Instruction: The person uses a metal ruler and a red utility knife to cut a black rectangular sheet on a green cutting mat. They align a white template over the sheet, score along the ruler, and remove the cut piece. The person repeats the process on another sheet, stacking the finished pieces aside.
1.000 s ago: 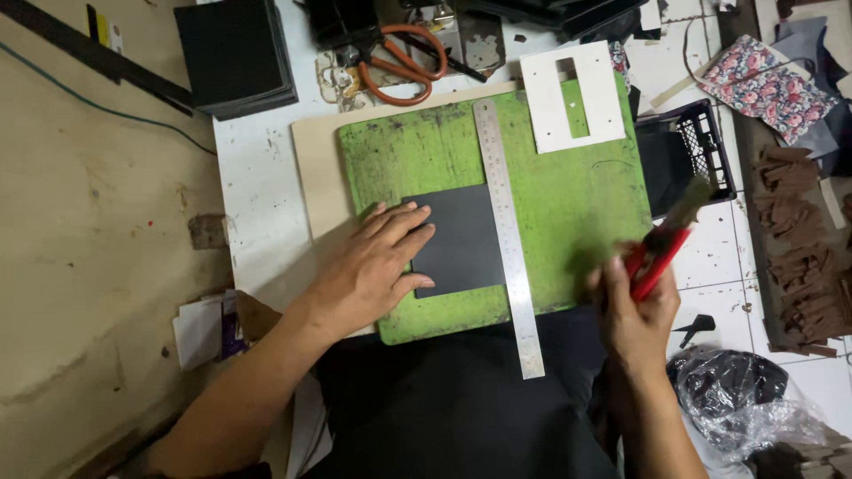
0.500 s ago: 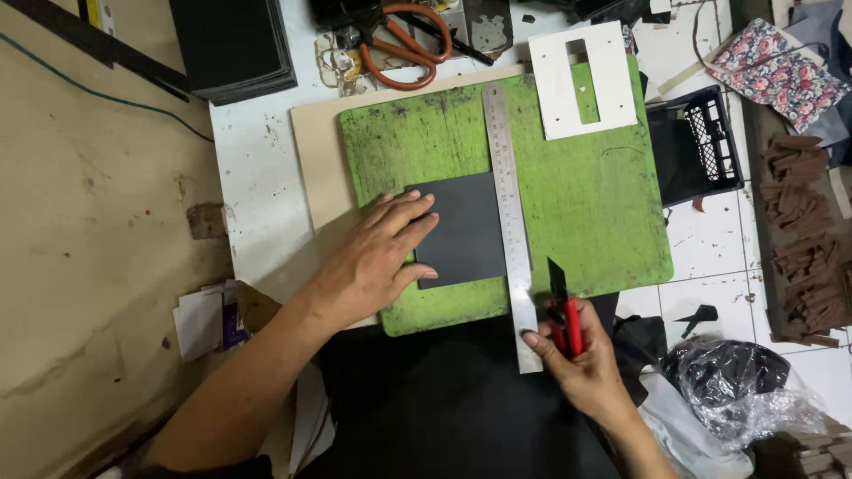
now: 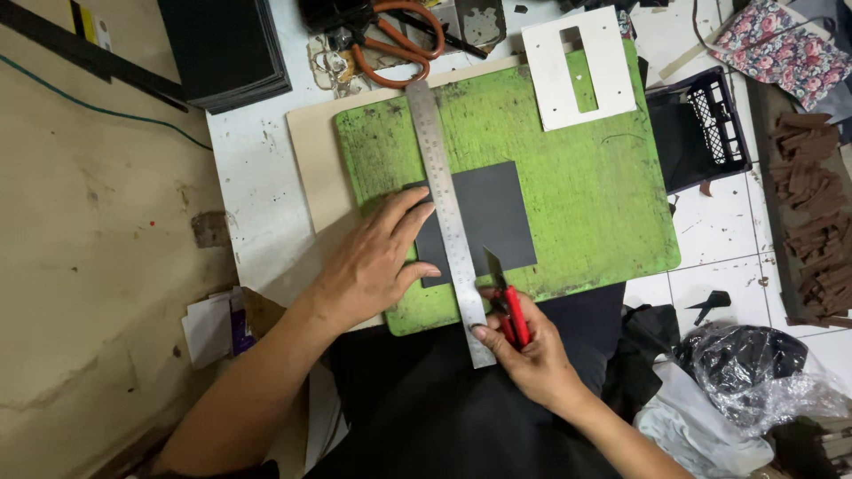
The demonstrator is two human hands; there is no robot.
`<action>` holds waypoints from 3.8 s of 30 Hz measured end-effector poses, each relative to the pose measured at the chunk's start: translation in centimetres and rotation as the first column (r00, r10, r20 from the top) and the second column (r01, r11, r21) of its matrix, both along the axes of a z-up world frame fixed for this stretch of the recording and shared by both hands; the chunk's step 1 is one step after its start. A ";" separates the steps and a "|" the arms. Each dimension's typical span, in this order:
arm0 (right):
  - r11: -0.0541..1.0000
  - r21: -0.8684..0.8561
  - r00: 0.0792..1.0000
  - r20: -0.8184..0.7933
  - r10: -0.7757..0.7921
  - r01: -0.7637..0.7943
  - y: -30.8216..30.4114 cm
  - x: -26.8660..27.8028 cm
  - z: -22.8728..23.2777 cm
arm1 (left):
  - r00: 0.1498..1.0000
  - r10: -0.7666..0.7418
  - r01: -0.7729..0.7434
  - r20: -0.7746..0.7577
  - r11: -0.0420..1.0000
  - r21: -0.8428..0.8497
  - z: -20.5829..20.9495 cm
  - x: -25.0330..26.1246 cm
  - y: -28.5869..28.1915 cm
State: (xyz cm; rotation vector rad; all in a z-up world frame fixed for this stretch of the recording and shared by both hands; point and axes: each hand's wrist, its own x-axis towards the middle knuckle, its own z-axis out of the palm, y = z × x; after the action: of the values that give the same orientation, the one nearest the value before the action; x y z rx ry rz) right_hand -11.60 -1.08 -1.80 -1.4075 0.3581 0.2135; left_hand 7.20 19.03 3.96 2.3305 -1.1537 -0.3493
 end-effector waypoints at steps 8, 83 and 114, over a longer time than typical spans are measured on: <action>0.845 -0.483 0.970 -0.041 0.240 -0.230 -1.7 0.8 2.6 | 1.000 0.012 -0.013 0.002 0.994 0.106 -0.7 -0.1 0.1; 0.900 -0.398 0.969 -0.093 -0.230 0.175 -6.0 -0.8 4.9 | 0.994 -0.101 0.095 0.033 0.983 0.156 -0.5 -0.5 -0.2; 0.934 -0.316 0.966 -0.132 -0.220 0.170 -4.9 -1.1 4.9 | 0.992 -0.117 0.122 -0.041 0.981 0.148 -2.2 0.1 0.4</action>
State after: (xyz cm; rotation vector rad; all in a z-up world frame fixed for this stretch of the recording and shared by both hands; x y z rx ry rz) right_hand -12.69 -6.01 3.08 -1.6482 0.6894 0.1145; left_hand 7.28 19.43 1.77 2.3797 -1.2951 -0.5324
